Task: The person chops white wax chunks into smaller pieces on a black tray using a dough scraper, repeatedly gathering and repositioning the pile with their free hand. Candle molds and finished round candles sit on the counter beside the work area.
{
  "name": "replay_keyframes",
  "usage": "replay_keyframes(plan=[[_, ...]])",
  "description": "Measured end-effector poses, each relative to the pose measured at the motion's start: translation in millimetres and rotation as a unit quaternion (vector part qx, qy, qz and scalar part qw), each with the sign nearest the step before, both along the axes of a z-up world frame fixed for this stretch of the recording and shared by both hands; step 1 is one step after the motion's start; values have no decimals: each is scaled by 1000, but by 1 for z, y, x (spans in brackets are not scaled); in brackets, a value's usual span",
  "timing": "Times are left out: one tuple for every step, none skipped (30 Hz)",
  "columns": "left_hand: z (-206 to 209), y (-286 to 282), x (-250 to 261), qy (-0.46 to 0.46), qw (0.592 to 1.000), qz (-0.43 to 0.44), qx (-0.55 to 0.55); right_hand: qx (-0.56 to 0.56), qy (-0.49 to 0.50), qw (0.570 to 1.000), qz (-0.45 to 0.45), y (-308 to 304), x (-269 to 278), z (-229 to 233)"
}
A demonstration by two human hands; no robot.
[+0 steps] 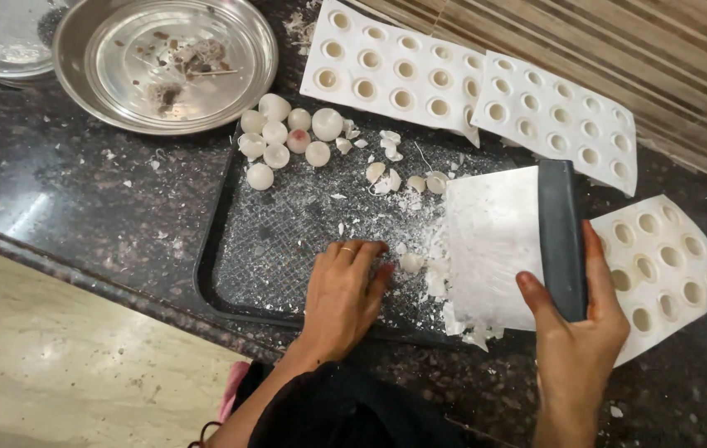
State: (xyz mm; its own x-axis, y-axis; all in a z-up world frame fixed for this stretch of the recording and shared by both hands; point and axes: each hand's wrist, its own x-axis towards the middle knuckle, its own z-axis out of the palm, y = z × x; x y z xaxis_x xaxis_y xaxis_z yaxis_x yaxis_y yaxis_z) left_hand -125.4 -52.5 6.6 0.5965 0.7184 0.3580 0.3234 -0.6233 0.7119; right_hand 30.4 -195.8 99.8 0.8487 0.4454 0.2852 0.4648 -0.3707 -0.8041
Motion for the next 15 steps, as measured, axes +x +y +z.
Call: replay_keyframes(plan=[[2, 0, 6, 1, 1000, 1, 2, 2, 1, 1000, 1, 0, -4, 5], [3, 1, 12, -4, 1000, -22, 8, -6, -21, 1000, -7, 0, -7, 11], [5, 1, 18, -9, 999, -47, 14, -14, -45, 999, -17, -1, -10, 16], [-6, 0, 26, -9, 999, -49, 17, -12, -44, 999, -18, -2, -10, 17], [-17, -1, 35, -6, 997, -69, 39, 3, -48, 999, -11, -4, -10, 18], [-28, -2, 45, -4, 994, -89, 62, 17, -53, 998, -5, -6, -10, 19], [-27, -4, 46, -4, 994, -93, 63, 18, -53, 998, -8, -8, -11, 20], [-25, -5, 47, -2, 994, -96, 51, -4, -57, 998, -33, -10, -12, 22], [-24, -6, 50, 0, 994, -98, 41, -24, -61, 996, -58, -11, -13, 24], [-23, -6, 55, -1, 994, -101, 43, -22, -62, 996, -61, -18, -9, 21], [-21, -7, 59, -4, 993, -111, -24, 4, -52, 997, -54, -25, -5, 18], [-20, -8, 63, -7, 988, -121, -92, 30, -43, 998, -47, -32, -2, 15], [-9, -9, 67, -6, 988, -123, -89, 32, -42, 997, -49, -34, -1, 18], [1, -10, 70, 2, 983, -143, -119, -1, -68, 995, -73, -36, -1, 20], [12, -11, 75, 9, 975, -164, -149, -34, -95, 990, -97, -39, 0, 24]])
